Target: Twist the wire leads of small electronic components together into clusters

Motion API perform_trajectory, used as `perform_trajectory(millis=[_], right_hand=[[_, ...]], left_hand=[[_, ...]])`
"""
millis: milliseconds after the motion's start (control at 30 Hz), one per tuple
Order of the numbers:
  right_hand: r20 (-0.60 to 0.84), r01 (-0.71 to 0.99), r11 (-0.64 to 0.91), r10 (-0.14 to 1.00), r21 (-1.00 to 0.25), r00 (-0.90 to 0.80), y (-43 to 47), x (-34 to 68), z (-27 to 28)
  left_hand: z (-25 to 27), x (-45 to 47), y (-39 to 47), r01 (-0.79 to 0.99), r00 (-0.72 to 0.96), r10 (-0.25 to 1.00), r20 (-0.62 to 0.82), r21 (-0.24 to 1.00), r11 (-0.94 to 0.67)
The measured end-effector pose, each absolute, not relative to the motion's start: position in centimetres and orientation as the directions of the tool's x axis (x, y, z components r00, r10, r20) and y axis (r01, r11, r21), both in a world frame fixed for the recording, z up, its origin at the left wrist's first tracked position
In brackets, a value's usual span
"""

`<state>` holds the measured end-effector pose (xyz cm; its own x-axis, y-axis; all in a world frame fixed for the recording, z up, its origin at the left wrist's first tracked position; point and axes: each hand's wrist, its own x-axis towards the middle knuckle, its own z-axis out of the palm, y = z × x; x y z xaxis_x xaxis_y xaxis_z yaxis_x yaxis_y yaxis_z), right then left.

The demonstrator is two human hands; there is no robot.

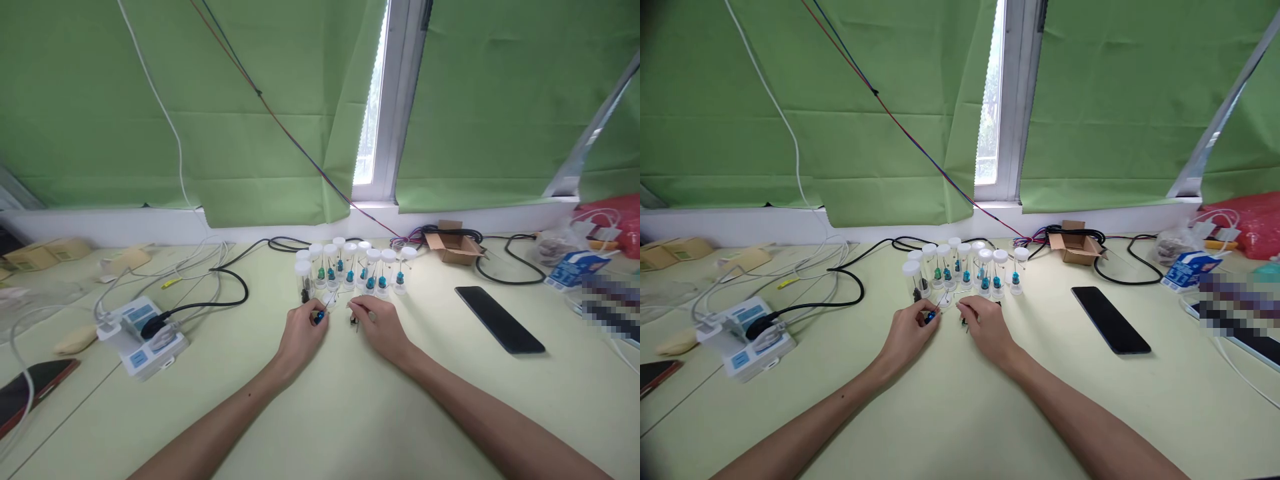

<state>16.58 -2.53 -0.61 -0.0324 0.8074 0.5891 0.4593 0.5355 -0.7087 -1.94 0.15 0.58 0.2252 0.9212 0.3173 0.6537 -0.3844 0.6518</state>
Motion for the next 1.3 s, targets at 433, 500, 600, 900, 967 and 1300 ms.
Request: perform_trajectory(millis=[433,500,600,900,967,1300], right_hand=[[0.599,0.487,0.546,0.799,-0.682,-0.056,-2.5,16.5,-0.7],[0.599,0.489,0.545,0.799,-0.681,-0.056,-2.5,16.5,-0.7],[0.597,0.487,0.544,0.800,-0.683,-0.056,-2.5,16.4,-0.7],[0.589,0.488,0.545,0.805,-0.682,-0.076,-2.6,16.4,-0.7],[0.589,0.484,0.544,0.805,-0.685,-0.071,-2.8,16.4,-0.6],[0.492,0.268,0.470,0.871,-0.841,0.014,-3.8,15.8,0.4]], left_hand=[[0.2,-1.7,0.6,0.602,0.339,0.880,0.334,0.641,-0.475],[0.1,-1.6,0.7,0.596,0.353,0.873,0.337,0.639,-0.487],[0.1,-1.6,0.7,0.592,0.369,0.864,0.341,0.631,-0.502],[0.3,-1.4,0.3,0.581,0.368,0.876,0.311,0.659,-0.478],[0.3,-1.5,0.3,0.553,0.346,0.889,0.299,0.701,-0.451],[0.8,-0.9,-0.5,0.171,0.229,0.973,-0.019,0.985,-0.021]])
